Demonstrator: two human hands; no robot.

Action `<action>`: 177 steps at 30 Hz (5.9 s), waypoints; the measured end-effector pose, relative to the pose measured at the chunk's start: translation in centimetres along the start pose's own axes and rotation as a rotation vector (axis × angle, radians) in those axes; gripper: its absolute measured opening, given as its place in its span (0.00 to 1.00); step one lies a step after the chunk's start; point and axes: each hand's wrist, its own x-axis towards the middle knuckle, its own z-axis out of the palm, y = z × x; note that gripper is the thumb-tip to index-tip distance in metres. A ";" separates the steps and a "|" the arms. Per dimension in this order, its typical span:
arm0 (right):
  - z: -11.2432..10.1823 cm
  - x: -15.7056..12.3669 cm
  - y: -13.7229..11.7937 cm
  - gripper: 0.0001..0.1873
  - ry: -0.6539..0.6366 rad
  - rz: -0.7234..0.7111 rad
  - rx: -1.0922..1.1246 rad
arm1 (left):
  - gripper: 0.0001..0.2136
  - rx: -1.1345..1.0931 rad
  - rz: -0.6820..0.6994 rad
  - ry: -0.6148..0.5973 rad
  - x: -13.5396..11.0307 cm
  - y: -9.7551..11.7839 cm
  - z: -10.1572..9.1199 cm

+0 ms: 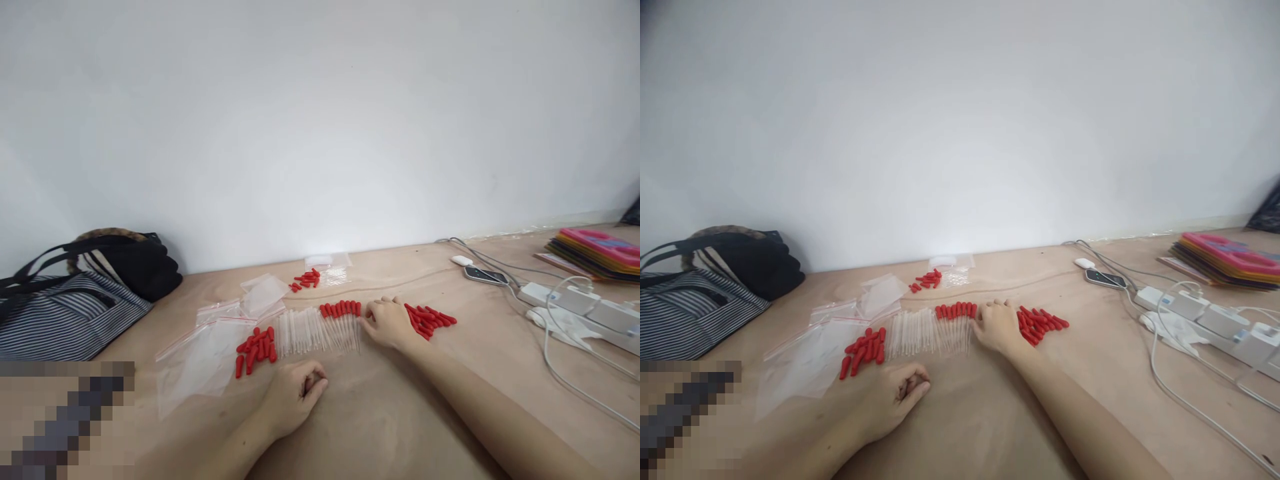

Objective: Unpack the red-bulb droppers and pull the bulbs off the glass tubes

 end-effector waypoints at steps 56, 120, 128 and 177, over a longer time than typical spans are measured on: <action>3.4 -6.5 -1.9 0.10 0.615 -0.466 0.208 | 0.18 0.186 -0.003 0.427 -1.1 -0.5 -2.1; 0.5 3.4 -2.1 0.13 -0.182 0.407 0.279 | 0.16 0.492 0.176 0.416 0.7 -5.5 -0.3; 0.1 3.5 -2.3 0.09 -0.192 0.427 0.372 | 0.15 0.474 0.204 0.466 0.6 -5.5 -0.3; 0.5 -7.4 -0.5 0.09 0.291 -0.267 0.557 | 0.11 0.040 0.026 0.458 -1.0 -1.6 -3.1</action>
